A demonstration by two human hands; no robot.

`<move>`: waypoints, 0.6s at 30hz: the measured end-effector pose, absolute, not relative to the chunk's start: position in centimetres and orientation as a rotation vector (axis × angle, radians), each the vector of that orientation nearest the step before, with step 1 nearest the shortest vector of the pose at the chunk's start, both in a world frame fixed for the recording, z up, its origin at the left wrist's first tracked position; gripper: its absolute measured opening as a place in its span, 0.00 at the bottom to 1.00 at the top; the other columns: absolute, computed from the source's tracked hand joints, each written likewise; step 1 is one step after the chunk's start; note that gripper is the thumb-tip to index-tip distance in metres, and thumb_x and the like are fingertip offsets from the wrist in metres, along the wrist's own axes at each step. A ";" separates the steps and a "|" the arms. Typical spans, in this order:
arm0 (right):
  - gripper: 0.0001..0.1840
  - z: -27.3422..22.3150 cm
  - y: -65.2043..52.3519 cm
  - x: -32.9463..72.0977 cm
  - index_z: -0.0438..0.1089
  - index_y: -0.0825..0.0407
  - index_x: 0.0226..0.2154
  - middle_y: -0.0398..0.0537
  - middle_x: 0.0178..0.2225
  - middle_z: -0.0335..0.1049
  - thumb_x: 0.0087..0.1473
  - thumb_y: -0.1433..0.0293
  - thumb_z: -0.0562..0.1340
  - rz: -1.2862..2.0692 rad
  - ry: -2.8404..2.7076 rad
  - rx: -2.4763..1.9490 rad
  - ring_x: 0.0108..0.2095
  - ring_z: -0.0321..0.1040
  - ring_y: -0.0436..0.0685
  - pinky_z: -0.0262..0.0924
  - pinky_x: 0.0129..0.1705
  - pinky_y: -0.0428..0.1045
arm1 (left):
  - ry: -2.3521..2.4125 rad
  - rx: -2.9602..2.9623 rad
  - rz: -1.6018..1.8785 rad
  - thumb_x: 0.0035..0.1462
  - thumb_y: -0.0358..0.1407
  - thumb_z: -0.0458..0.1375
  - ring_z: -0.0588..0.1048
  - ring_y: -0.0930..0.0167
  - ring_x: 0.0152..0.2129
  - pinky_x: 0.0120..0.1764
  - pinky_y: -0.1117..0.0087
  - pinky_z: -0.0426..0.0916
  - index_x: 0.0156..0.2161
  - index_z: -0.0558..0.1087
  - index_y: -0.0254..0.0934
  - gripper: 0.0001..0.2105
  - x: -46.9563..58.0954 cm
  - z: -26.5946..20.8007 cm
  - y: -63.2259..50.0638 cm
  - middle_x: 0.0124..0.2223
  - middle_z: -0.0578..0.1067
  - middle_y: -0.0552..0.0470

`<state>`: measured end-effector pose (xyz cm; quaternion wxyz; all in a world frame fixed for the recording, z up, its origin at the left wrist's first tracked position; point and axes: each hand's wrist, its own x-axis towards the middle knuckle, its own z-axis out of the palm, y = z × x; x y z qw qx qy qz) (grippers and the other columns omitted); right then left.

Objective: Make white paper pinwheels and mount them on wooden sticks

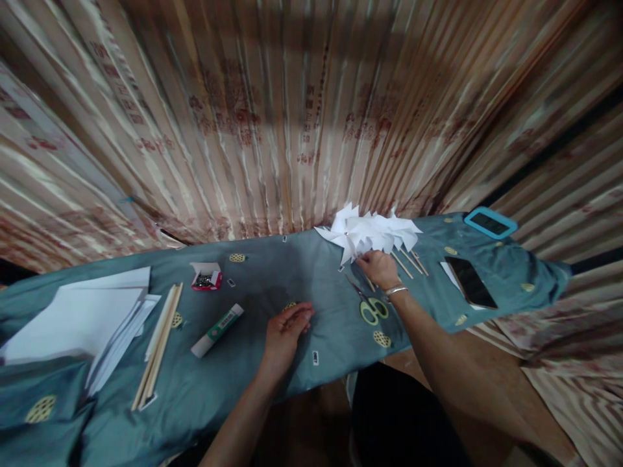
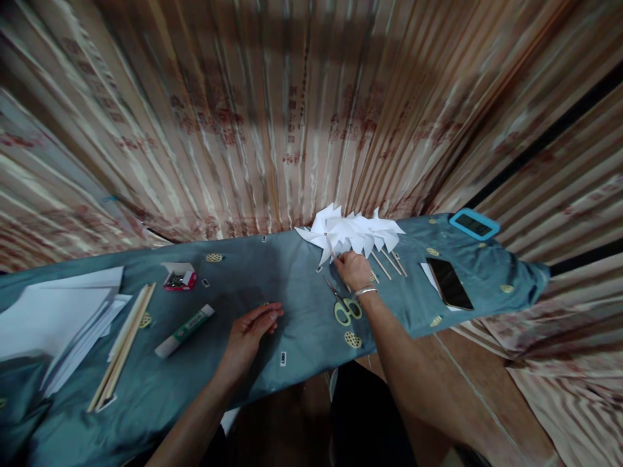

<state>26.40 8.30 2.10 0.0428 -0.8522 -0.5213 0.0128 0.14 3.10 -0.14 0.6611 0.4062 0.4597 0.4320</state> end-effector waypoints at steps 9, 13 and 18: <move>0.18 3.0 6.9 25.7 0.78 0.57 0.37 0.66 0.36 0.78 0.61 0.62 0.57 -0.078 -1.579 -2.585 0.39 0.75 0.65 0.61 0.37 0.52 | 1.030 0.936 0.977 0.41 0.43 0.68 0.74 0.70 0.25 0.30 0.70 0.69 0.34 0.82 0.35 0.15 -0.1 -0.2 2.9 0.32 0.82 0.45; 0.18 4.1 4.8 23.6 0.77 0.55 0.38 0.63 0.36 0.78 0.62 0.63 0.55 -0.117 -1.610 -2.497 0.38 0.76 0.64 0.60 0.36 0.51 | 1.015 0.912 0.996 0.38 0.43 0.69 0.73 0.70 0.23 0.29 0.70 0.68 0.32 0.82 0.36 0.14 -0.3 -0.4 2.6 0.29 0.81 0.47; 0.16 1.9 3.0 18.0 0.77 0.52 0.37 0.55 0.35 0.80 0.60 0.64 0.55 0.055 -1.713 -2.123 0.37 0.76 0.62 0.62 0.38 0.50 | 1.038 0.921 1.033 0.38 0.41 0.68 0.71 0.71 0.22 0.30 0.69 0.67 0.30 0.82 0.37 0.12 -1.2 -0.3 2.1 0.26 0.80 0.50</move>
